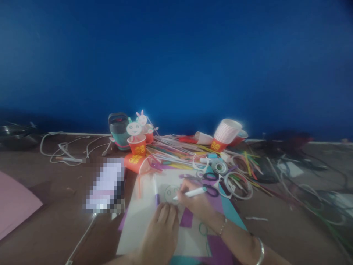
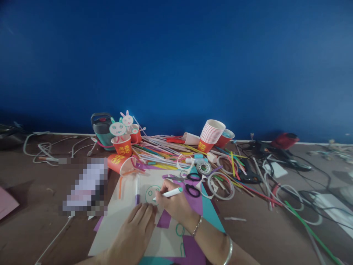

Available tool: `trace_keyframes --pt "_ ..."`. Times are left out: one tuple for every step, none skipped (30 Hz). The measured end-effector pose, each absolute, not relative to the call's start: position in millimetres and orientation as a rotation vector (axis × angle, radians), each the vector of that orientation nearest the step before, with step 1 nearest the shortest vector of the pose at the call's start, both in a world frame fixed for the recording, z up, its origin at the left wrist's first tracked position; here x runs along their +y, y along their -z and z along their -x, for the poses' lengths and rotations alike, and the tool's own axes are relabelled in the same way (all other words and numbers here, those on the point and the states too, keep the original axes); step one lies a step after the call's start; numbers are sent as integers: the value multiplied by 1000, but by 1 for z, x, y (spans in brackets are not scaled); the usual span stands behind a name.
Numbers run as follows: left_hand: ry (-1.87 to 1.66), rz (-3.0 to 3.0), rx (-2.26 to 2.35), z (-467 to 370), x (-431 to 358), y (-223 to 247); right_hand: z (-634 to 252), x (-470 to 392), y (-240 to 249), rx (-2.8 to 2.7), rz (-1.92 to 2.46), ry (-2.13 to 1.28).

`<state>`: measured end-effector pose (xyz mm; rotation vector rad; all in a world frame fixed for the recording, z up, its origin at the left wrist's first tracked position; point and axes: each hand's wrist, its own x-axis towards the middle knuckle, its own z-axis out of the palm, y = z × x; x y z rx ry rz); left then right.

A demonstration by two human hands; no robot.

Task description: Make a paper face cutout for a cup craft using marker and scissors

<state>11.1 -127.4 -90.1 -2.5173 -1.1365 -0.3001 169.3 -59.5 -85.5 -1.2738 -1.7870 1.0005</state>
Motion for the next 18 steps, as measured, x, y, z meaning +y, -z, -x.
trace_keyframes --pt "298 2519 -1133 -11 -127 90 -169 -59 85 -1794 1268 -996" --pt "296 2519 -1127 -11 -127 89 -169 -59 85 -1800 1265 -997" --pt "296 2517 -1124 -11 -127 89 -169 -59 85 -1805 1263 -1000" --pt "299 2512 -1124 -11 -127 89 -169 -59 85 -1806 1262 -1002" --pt "302 2507 -1124 -11 -127 89 -169 -59 84 -1808 1262 -1008" --pt "303 2505 -1124 -11 -127 90 -169 -59 84 -1807 1264 -1015" --pt "299 2509 -1122 -11 -127 90 -169 -60 84 -1805 1268 -1020" --pt "297 2513 -1119 -11 -127 91 -169 -60 84 -1804 1273 -1021" --pt "296 2515 -1120 -11 -127 91 -169 -60 83 -1803 1280 -1020" --pt "297 2516 -1123 -11 -127 92 -169 -60 83 -1806 1285 -1019" --pt "297 2518 -1126 -11 -127 92 -168 -60 83 -1812 1289 -1014" --pt "298 2519 -1130 -11 -127 92 -168 -60 82 -1817 1291 -1008" --pt "295 2522 -1132 -11 -127 92 -168 -60 82 -1822 1295 -1006" --pt "291 2524 -1133 -11 -127 92 -168 -60 82 -1827 1300 -1006" --pt "285 2529 -1132 -11 -127 92 -168 -60 81 -1830 1306 -1007" --pt "282 2532 -1129 -11 -128 92 -168 -60 81 -1834 1310 -1006" --pt "279 2533 -1126 -11 -128 92 -168 -60 80 -1838 1311 -1004" --pt "276 2533 -1126 -11 -128 93 -168 -60 80 -1845 1312 -1001"
